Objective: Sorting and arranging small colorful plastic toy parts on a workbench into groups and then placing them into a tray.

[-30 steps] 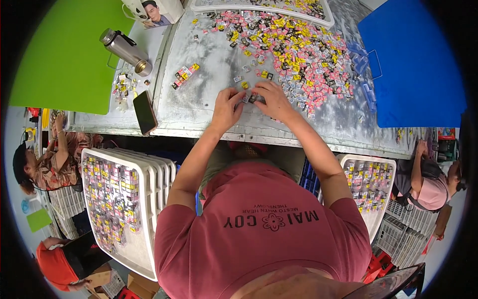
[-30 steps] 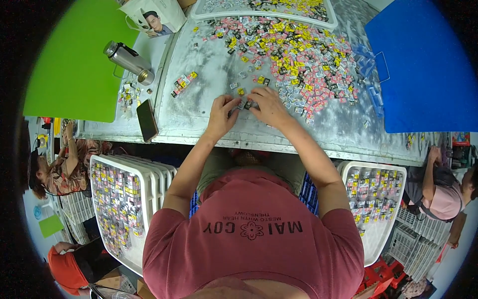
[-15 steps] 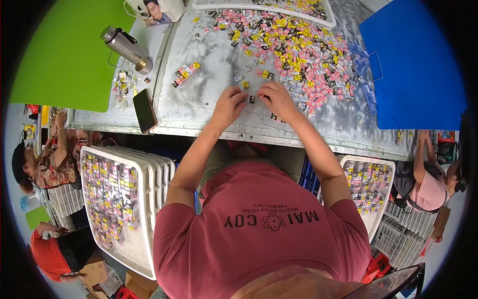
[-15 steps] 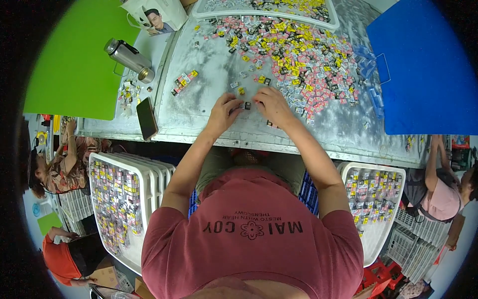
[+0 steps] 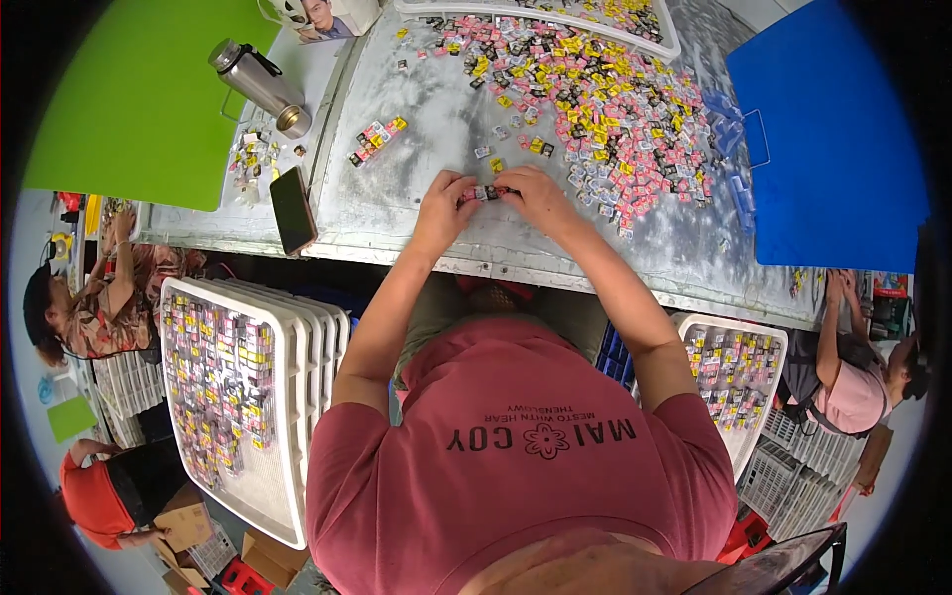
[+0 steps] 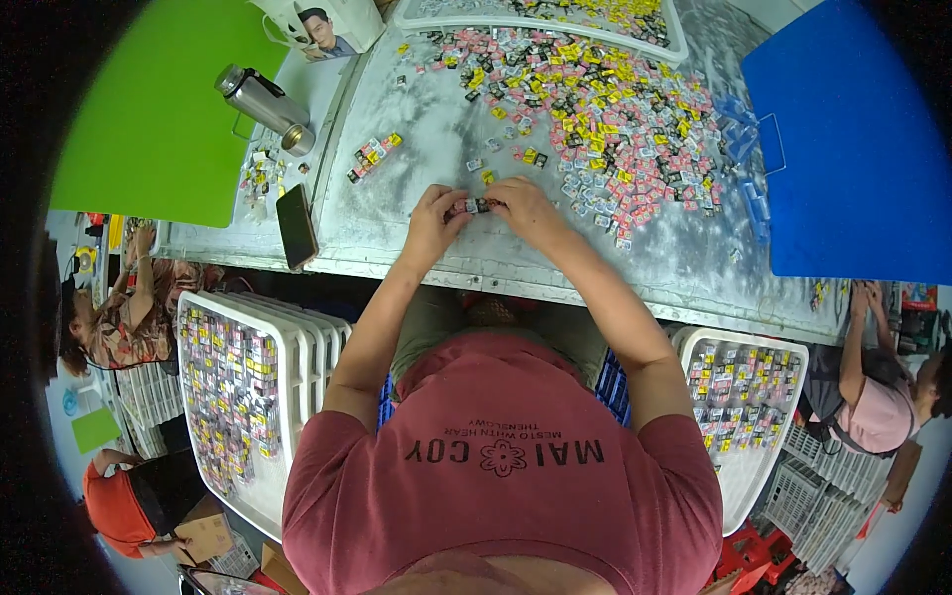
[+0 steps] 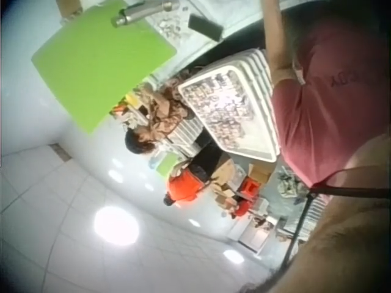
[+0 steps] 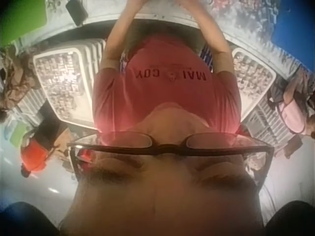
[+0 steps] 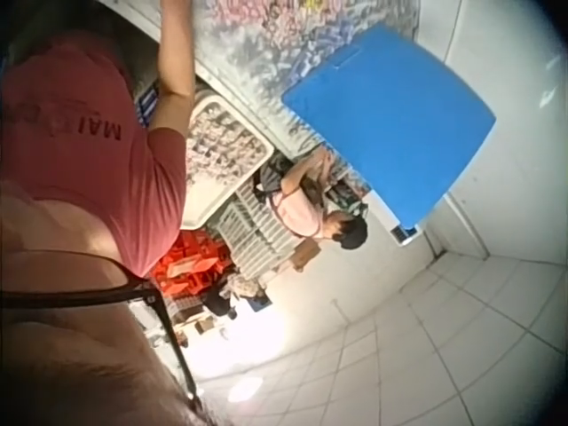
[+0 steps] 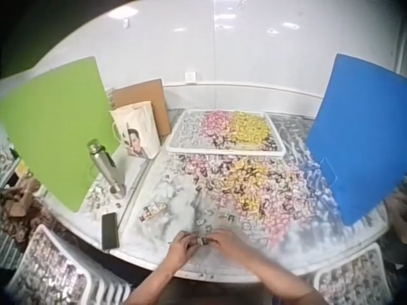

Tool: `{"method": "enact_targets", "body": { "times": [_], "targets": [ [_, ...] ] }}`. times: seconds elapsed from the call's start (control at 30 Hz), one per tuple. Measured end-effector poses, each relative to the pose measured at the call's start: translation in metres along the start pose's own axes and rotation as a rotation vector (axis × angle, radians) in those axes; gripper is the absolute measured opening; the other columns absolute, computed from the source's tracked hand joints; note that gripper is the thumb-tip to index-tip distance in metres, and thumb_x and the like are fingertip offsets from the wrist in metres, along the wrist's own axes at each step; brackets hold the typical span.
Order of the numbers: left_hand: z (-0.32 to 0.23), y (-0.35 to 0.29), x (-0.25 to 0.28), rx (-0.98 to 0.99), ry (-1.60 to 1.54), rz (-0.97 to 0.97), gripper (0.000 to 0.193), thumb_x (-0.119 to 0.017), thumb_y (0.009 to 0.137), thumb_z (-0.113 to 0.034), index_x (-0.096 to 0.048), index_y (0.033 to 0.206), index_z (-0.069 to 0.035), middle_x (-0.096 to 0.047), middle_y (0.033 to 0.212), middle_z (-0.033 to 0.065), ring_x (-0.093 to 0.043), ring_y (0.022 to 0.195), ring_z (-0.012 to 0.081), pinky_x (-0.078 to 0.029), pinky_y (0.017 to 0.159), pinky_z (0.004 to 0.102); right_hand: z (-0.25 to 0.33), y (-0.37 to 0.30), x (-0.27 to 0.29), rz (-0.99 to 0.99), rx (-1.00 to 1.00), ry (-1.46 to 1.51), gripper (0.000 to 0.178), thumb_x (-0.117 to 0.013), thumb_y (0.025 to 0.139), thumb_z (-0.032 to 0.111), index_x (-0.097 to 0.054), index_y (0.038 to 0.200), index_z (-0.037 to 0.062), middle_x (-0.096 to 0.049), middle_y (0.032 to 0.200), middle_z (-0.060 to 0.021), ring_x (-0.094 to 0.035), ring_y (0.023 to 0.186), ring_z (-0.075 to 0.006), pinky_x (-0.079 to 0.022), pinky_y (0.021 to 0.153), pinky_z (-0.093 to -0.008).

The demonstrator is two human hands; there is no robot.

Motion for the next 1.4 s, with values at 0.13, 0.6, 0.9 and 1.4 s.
{"method": "enact_targets", "body": {
  "times": [0.13,0.6,0.9,1.4],
  "targets": [
    [0.008,-0.004,0.012,0.088,0.000,0.019,0.042,-0.084,0.076,-0.001,-0.073,0.117,-0.001,-0.062,0.103,0.0106,-0.064,0.078,0.0192,-0.055,0.071,0.0313,-0.001,0.009,-0.009,0.067,-0.005,-0.021,0.027,-0.077,0.081,0.007,-0.072,0.107,0.0043,-0.072,0.111,-0.0137,-0.066,0.104,-0.0351,-0.052,0.095,-0.0437],
    [0.005,-0.009,0.023,0.129,-0.050,0.052,0.036,-0.082,0.079,-0.001,-0.074,0.114,-0.003,-0.066,0.106,0.0091,-0.064,0.073,0.0164,-0.055,0.068,0.0298,-0.022,0.025,-0.005,-0.069,0.036,-0.164,0.021,-0.070,0.087,0.005,-0.073,0.108,0.0045,-0.070,0.113,-0.0111,-0.065,0.109,-0.0328,-0.051,0.100,-0.0423],
    [0.009,-0.013,0.020,0.111,-0.040,0.027,0.034,-0.083,0.080,-0.003,-0.076,0.112,-0.003,-0.065,0.104,0.0091,-0.063,0.072,0.0169,-0.054,0.067,0.0299,-0.007,0.007,0.024,0.026,-0.087,-0.114,0.017,-0.069,0.083,-0.001,-0.070,0.099,0.0027,-0.070,0.105,-0.0130,-0.065,0.099,-0.0349,-0.052,0.090,-0.0427],
    [0.003,-0.010,0.032,0.163,-0.041,0.014,0.026,-0.082,0.081,-0.002,-0.077,0.107,-0.003,-0.066,0.095,0.0064,-0.062,0.077,0.0133,-0.053,0.069,0.0288,-0.004,-0.011,0.015,0.005,-0.093,-0.094,0.028,-0.070,0.084,0.002,-0.072,0.112,0.0043,-0.069,0.123,-0.0119,-0.066,0.111,-0.0315,-0.054,0.095,-0.0392]
  ]
}}
Point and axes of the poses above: each hand's wrist, its own y-axis towards the middle knuckle, its own x-axis out of the back of the hand, z = x × y, the point moved 1 cm from there along y, towards the middle knuckle
